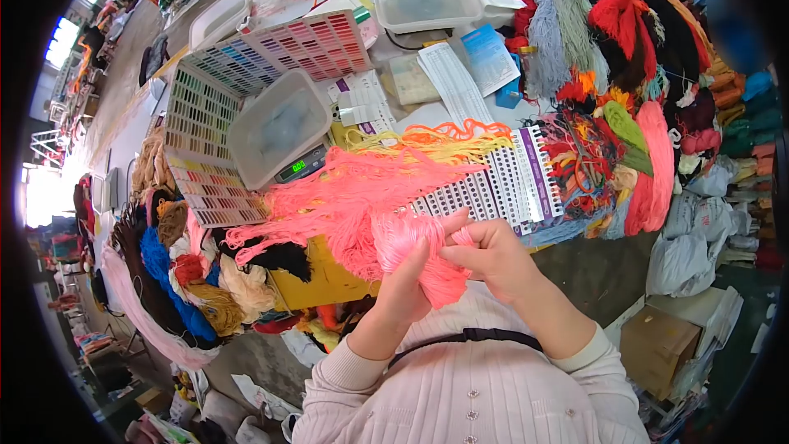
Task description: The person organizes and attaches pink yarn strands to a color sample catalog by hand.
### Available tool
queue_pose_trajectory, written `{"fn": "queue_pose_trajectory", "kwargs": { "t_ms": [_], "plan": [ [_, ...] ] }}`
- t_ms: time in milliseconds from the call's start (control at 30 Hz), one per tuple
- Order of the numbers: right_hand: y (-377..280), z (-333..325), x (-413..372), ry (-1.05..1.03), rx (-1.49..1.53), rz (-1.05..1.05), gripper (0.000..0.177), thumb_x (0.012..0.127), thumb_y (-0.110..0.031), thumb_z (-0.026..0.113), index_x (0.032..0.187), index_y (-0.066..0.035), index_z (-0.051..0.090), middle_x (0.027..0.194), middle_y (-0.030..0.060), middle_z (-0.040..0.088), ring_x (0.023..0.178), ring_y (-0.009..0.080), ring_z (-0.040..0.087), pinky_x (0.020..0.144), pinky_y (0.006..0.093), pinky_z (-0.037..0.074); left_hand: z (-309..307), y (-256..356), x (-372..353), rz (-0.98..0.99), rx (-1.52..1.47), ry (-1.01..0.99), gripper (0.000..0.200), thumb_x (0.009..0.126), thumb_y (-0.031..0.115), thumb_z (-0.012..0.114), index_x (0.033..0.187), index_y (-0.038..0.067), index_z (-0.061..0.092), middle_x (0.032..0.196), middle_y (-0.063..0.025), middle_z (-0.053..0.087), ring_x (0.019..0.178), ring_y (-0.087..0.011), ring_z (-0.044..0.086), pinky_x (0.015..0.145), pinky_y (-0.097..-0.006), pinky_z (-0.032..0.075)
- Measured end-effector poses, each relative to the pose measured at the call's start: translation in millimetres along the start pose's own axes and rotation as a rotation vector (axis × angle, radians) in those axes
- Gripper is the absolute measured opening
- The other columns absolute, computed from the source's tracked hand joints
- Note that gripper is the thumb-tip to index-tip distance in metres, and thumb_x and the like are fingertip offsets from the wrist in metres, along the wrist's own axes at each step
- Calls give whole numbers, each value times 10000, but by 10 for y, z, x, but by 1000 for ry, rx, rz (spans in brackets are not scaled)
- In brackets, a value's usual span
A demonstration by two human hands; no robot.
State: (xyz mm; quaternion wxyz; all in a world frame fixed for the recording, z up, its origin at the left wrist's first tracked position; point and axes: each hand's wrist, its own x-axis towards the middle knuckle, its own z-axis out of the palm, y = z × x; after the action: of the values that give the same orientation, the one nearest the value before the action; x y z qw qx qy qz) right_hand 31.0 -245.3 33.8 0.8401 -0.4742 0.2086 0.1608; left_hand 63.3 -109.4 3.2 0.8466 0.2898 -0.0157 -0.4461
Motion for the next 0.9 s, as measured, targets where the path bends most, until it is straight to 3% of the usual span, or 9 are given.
{"fn": "queue_pose_trajectory", "kwargs": {
  "t_ms": [167,367,567,767,867,900],
  "plan": [
    [-113,65,-21,11,77,26,71,735,-65,578,703,-3,588,617,-11,525,501,13,426,425,162,316,45,62,-4,-8,-180,2,578,854,372,329,1248,-40,232,1188,-186,396,1083,-223,417,916,-335,312],
    [-58,-36,17,-37,123,19,49,730,-56,574,704,-20,596,527,-61,437,408,-9,289,369,169,195,87,82,6,-50,-7,127,489,857,253,366,1239,-34,262,1208,-156,382,1099,-214,399,920,-334,308],
    [-118,-40,17,-7,141,36,61,737,-52,560,701,-18,595,528,-57,430,414,-1,291,380,174,196,87,82,35,-37,-180,139,443,857,218,370,1221,-26,299,1172,-135,415,1066,-211,425,903,-333,328],
    [-66,-129,33,-69,301,35,91,743,-60,553,792,8,587,626,-37,478,498,12,366,429,169,250,-190,-36,15,33,-65,166,303,859,250,386,1012,5,476,1120,-139,459,897,-164,506,801,-306,403],
    [-92,-347,-68,-359,519,227,109,750,-68,545,816,10,581,670,-13,517,530,28,410,451,178,298,-110,84,40,96,-121,-52,238,852,226,409,809,19,519,1010,-120,515,805,-134,514,719,-276,421],
    [-119,-378,-116,-299,336,249,107,752,-69,540,813,10,578,668,-2,522,533,39,420,457,185,312,-9,167,86,-4,205,49,212,831,186,441,711,36,530,912,-109,555,700,-110,516,617,-234,416]
  ]
}}
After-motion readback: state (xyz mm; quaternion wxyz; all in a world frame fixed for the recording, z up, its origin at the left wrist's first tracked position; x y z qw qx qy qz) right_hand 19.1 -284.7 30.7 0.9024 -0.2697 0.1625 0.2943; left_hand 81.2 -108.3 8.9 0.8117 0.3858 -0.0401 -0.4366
